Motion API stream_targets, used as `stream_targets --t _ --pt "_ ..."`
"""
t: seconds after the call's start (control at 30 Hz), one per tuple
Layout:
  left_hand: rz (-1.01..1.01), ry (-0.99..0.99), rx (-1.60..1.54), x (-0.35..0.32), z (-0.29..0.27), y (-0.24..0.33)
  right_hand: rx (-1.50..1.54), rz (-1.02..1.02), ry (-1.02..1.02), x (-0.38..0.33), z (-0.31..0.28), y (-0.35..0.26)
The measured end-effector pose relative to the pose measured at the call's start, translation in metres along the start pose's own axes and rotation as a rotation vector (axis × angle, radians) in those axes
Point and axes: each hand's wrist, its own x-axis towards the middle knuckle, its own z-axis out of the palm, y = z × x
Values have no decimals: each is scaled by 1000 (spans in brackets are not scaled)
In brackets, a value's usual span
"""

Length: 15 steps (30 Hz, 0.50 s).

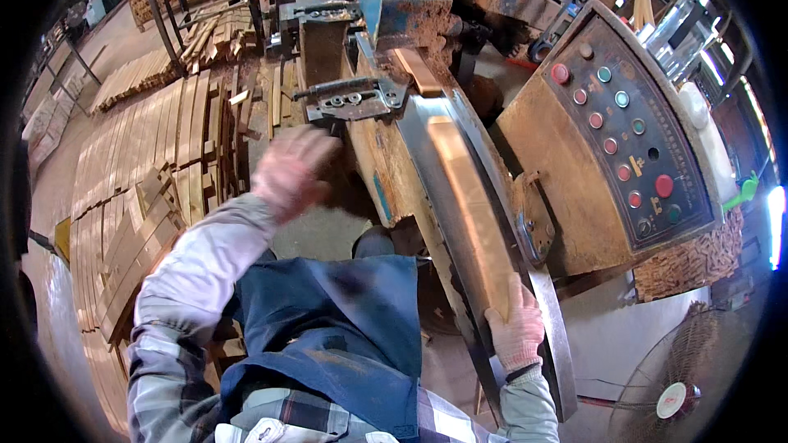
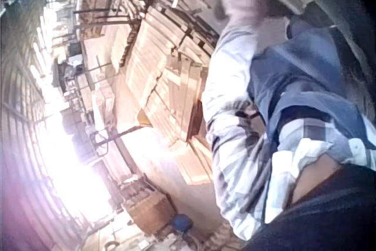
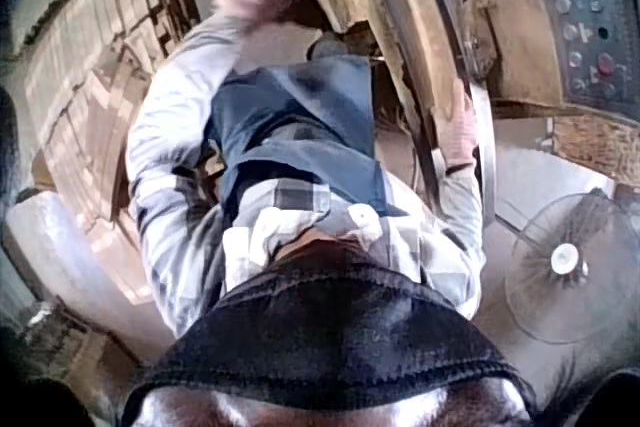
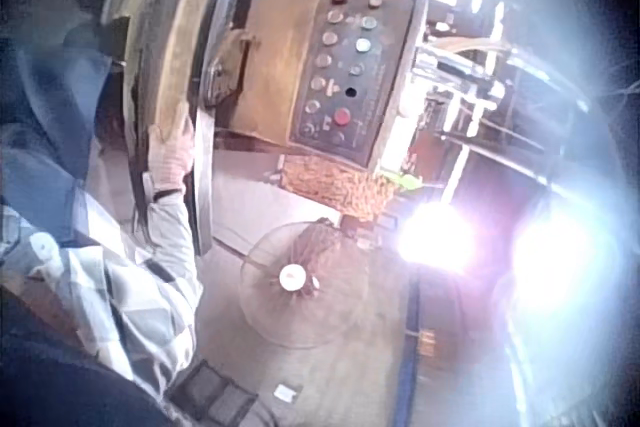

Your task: The person repeatedly picks up wooden planks from a pile and feeds them into a planer machine. After the planks are processed, they are placed onto a growing stack of finished wood. The person continues this cycle of picking, feeding, and stacking throughout the clip.

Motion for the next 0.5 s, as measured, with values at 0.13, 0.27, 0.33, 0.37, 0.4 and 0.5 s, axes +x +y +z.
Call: stream_targets --t 0.13,0.27,0.33,0.37,0.4,0.5 --pt "-456 -50 68 -101 0 -95 67 -20 172 17 15 11" --pt "-960 -160 244 -266 -5 -179 255 -25 414 105 38 -26" --pt "-1103 -268 405 -361 -2 -216 324 -127 512 163 54 -42" --pt "-1178 -411 405 -373 -11 -210 337 -125 513 188 57 -50" --pt "-1247 -554 409 -378 -25 -205 356 -189 550 213 59 -58" --pt "-1332 -666 558 -411 -35 -199 364 -157 504 272 74 -83"
